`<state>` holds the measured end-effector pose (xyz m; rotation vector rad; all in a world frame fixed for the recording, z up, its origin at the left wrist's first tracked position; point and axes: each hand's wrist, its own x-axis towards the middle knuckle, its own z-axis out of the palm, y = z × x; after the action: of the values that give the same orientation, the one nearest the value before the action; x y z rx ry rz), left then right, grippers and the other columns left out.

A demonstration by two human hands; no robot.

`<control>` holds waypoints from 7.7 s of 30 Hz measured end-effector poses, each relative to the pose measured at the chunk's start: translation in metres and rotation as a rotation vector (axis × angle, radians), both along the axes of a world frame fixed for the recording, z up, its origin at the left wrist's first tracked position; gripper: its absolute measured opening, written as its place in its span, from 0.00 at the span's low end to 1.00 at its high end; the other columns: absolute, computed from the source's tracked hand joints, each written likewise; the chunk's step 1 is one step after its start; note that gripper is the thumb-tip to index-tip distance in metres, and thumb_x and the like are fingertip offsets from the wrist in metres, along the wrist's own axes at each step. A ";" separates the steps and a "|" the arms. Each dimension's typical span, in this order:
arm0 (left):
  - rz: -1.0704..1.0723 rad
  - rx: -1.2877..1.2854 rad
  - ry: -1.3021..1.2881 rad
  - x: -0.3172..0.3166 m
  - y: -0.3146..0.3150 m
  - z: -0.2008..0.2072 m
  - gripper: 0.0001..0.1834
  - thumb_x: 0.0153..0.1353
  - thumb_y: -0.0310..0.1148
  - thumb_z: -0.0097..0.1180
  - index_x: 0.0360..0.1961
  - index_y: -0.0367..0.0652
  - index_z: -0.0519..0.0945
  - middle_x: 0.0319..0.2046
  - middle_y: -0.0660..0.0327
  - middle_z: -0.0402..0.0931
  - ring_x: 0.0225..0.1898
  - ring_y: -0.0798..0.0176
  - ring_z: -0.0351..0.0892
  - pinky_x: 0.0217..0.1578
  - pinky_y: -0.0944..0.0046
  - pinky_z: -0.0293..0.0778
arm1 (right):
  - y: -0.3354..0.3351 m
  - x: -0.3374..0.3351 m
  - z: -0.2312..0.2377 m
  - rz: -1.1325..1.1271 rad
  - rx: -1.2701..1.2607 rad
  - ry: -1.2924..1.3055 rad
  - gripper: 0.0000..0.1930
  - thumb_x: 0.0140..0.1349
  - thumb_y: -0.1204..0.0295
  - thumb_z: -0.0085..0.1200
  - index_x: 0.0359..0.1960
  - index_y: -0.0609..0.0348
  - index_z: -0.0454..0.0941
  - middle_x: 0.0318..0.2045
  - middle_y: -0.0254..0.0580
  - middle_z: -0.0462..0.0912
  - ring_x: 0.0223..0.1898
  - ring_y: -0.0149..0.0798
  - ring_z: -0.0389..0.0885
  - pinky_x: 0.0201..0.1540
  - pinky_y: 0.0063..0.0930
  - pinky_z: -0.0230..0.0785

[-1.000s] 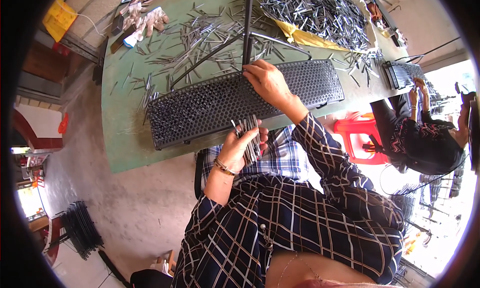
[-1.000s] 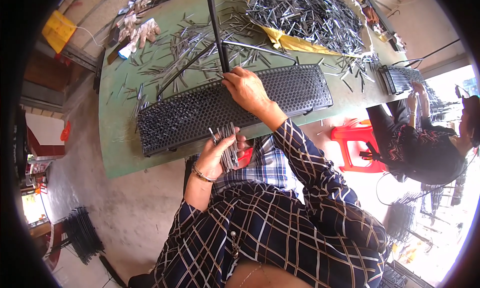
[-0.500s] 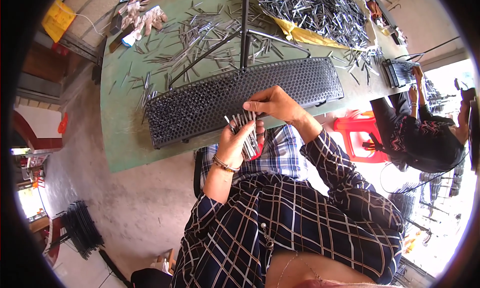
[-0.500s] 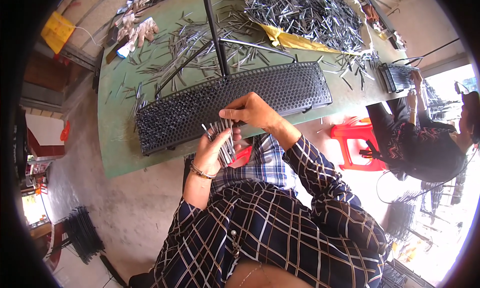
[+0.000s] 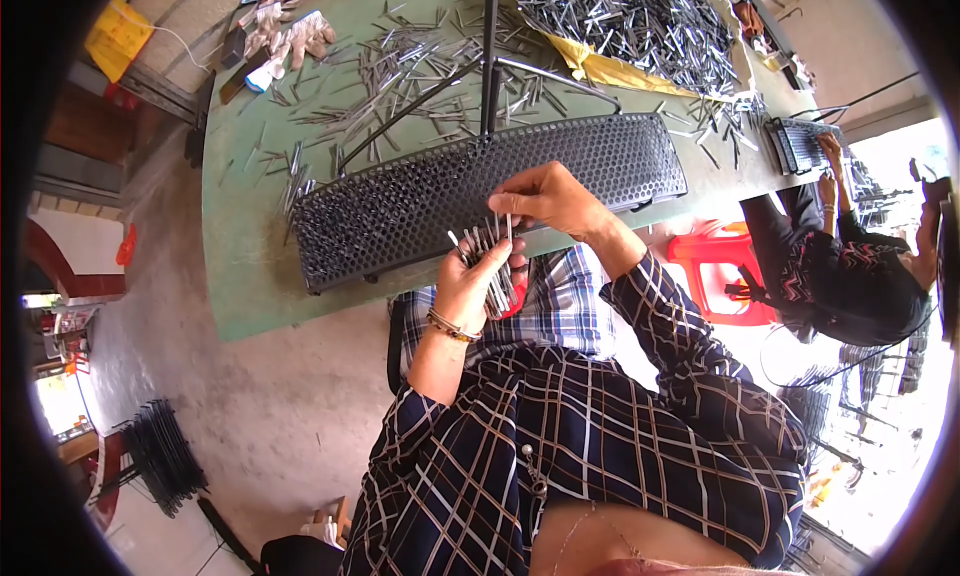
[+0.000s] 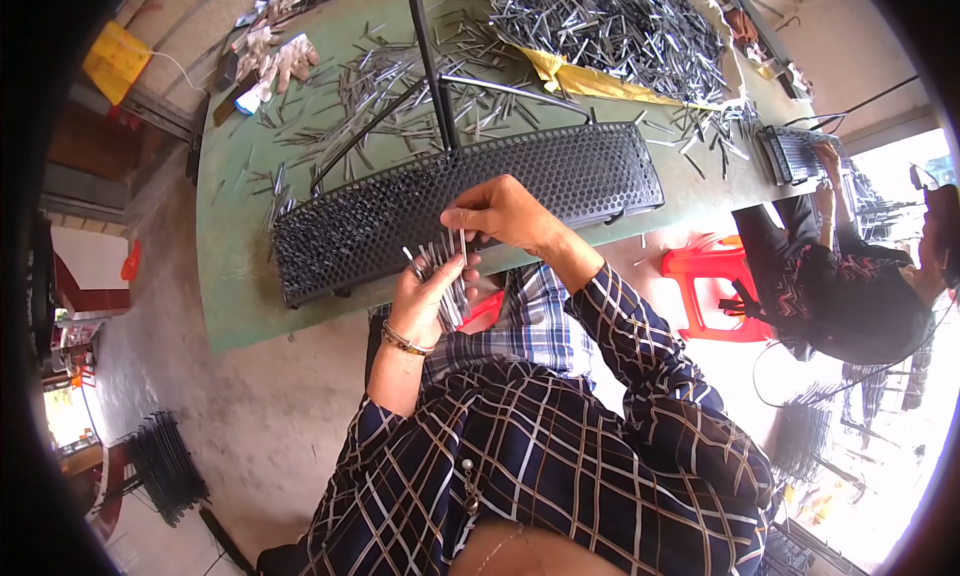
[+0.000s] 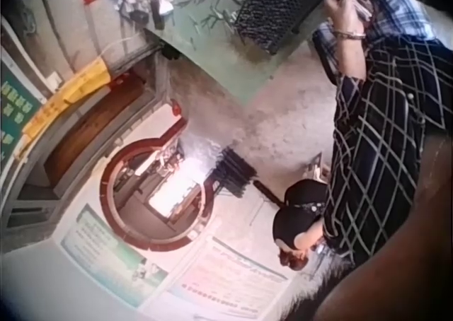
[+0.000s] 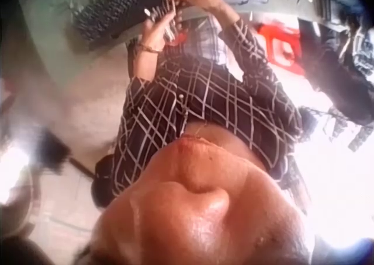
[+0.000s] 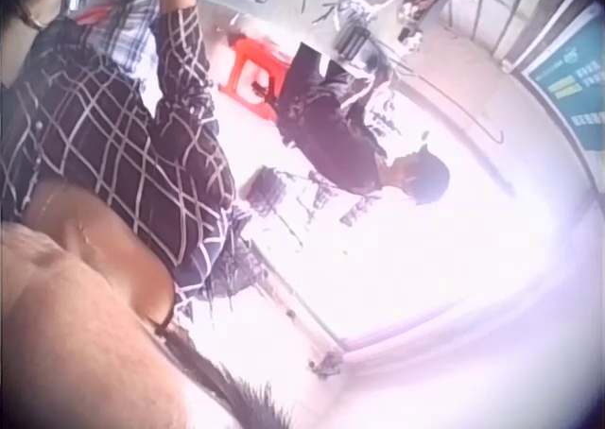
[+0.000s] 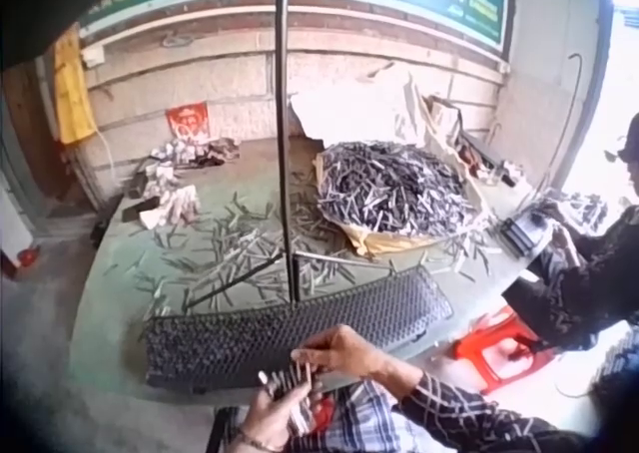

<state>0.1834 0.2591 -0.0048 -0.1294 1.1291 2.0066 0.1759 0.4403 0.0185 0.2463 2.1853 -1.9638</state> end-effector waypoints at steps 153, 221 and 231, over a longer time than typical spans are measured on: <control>-0.128 0.157 -0.079 0.001 -0.011 -0.008 0.13 0.59 0.26 0.54 0.45 0.36 0.74 0.33 0.56 0.78 0.34 0.63 0.79 0.36 0.65 0.78 | -0.003 -0.013 -0.003 -0.089 0.524 0.407 0.14 0.57 0.64 0.58 0.32 0.65 0.80 0.27 0.42 0.77 0.27 0.34 0.77 0.29 0.26 0.68; -0.142 0.150 -0.077 0.001 -0.002 -0.019 0.14 0.59 0.24 0.51 0.48 0.34 0.72 0.37 0.53 0.77 0.37 0.62 0.78 0.38 0.64 0.78 | 0.012 -0.046 -0.022 -0.496 0.510 0.568 0.10 0.56 0.69 0.57 0.34 0.62 0.80 0.27 0.47 0.80 0.27 0.42 0.78 0.31 0.29 0.69; -0.131 0.174 -0.119 0.007 -0.005 -0.017 0.16 0.58 0.21 0.51 0.49 0.35 0.72 0.41 0.52 0.76 0.42 0.60 0.77 0.43 0.62 0.77 | 0.008 -0.050 -0.033 -0.462 0.699 0.686 0.08 0.55 0.72 0.57 0.35 0.61 0.79 0.29 0.46 0.81 0.29 0.40 0.80 0.32 0.28 0.71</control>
<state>0.1905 0.2539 -0.0219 -0.0820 0.8625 1.9431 0.1262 0.4484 -0.0150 0.1984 3.5046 -1.5011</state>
